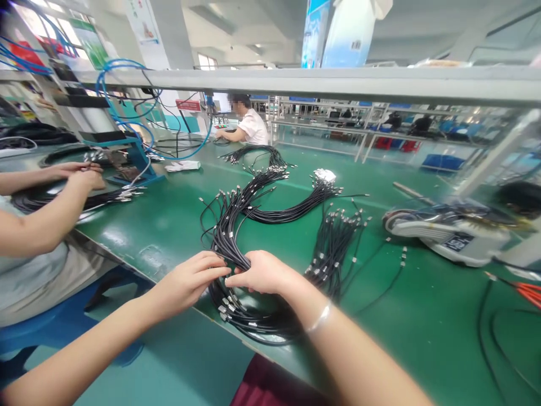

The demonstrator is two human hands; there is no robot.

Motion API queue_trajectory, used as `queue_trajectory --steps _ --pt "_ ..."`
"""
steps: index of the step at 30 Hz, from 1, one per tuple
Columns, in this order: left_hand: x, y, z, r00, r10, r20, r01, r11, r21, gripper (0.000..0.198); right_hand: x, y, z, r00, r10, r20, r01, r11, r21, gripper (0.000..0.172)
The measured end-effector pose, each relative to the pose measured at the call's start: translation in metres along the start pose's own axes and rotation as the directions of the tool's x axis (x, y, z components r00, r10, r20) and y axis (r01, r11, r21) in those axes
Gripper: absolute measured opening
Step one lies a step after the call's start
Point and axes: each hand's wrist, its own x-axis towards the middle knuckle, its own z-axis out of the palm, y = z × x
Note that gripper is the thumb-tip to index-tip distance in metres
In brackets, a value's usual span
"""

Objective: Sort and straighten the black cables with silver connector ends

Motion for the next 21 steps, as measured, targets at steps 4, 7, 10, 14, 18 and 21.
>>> queue_trajectory --steps 4,7,10,14,18,21 --pt "0.01 -0.002 0.007 0.999 0.021 -0.047 -0.02 1.0 0.01 0.033 0.003 -0.001 0.001 0.998 -0.004 -0.065 0.006 0.999 0.035 0.028" --pt "0.009 -0.003 0.011 0.997 0.023 -0.079 -0.022 1.0 0.013 0.033 0.004 -0.002 -0.001 0.998 -0.003 -0.06 0.006 0.998 0.061 0.026" --pt "0.006 -0.002 0.014 0.991 0.032 -0.13 -0.028 0.999 0.03 0.034 0.005 -0.002 -0.004 0.999 -0.034 -0.014 0.035 0.993 0.11 0.027" --pt "0.006 0.001 0.019 0.98 0.039 -0.194 -0.026 0.997 0.068 0.035 0.007 0.0 -0.004 0.999 -0.051 0.004 0.05 0.987 0.152 0.025" --pt "0.002 0.0 0.026 0.965 0.064 -0.256 -0.04 0.994 0.097 0.031 0.01 0.002 -0.002 0.999 -0.034 0.019 0.031 0.989 0.142 0.031" --pt "-0.007 -0.012 0.032 0.957 0.054 -0.286 -0.016 0.991 0.134 0.028 0.01 0.003 -0.003 0.998 0.007 0.055 -0.015 0.991 0.136 0.035"
